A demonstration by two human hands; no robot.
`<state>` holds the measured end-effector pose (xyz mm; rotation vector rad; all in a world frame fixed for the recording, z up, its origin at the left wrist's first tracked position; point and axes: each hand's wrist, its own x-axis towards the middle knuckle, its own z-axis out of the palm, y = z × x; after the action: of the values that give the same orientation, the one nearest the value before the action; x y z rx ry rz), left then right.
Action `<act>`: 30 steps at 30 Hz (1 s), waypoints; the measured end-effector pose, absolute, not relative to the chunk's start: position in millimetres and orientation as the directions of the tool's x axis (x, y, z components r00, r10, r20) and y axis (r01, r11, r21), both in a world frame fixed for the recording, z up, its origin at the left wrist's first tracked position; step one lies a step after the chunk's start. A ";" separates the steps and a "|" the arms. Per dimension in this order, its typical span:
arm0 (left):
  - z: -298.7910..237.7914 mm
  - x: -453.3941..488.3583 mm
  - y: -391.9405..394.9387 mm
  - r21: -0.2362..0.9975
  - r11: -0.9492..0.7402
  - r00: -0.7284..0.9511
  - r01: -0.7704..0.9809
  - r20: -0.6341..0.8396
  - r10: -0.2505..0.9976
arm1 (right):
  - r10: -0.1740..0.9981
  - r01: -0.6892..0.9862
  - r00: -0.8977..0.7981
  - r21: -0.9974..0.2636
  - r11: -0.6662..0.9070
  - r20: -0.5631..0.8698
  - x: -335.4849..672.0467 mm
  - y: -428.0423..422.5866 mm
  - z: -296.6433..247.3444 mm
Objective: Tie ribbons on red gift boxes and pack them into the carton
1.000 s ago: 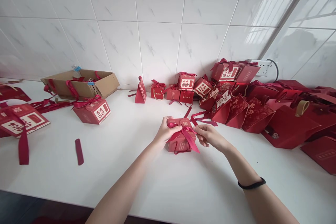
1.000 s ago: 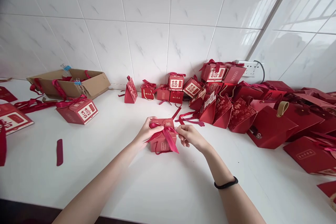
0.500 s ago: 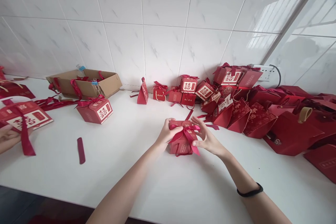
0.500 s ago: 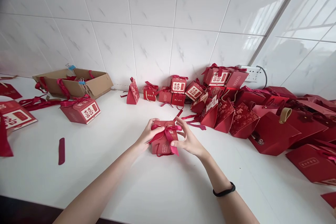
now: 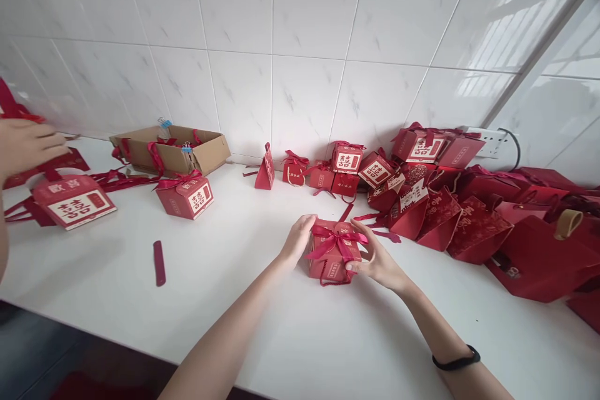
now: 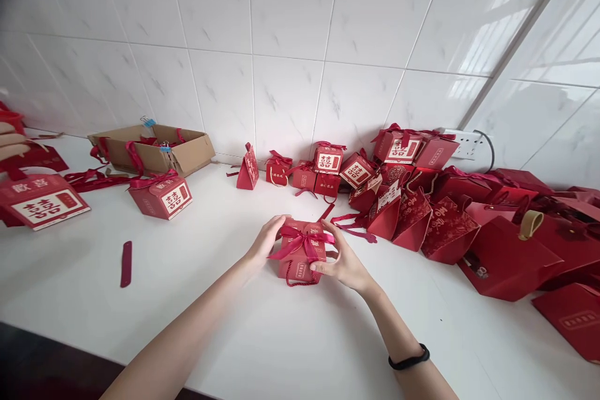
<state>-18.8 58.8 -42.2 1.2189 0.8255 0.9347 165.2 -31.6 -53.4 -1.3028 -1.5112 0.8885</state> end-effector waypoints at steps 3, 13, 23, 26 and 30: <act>-34.6 -25.1 56.1 0.991 0.079 0.440 -0.106 -0.025 0.898 | 0.974 0.365 0.016 -0.909 0.204 0.225 162.9 -31.6 -55.1; -31.9 -28.3 50.5 0.965 0.225 0.703 -0.136 -0.066 0.708 | 0.959 0.460 0.016 -0.854 0.245 0.283 158.4 -33.5 -52.3; -38.5 -51.8 75.3 0.990 0.140 0.864 -0.022 -0.051 0.500 | 0.959 0.493 0.004 -0.835 0.246 0.284 158.8 -35.1 -51.1; -38.0 -54.4 79.5 0.994 0.110 0.891 -0.025 -0.028 0.453 | 0.962 0.481 0.006 -0.844 0.238 0.274 159.7 -34.5 -52.2; -34.9 -54.5 80.7 0.994 0.095 0.913 -0.057 0.013 0.408 | 0.963 0.490 0.010 -0.841 0.231 0.270 162.8 -32.8 -56.0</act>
<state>-54.5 80.7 -34.9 1.4398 0.2965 0.3524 162.8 -32.8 -56.0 -1.3879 -1.6151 0.6687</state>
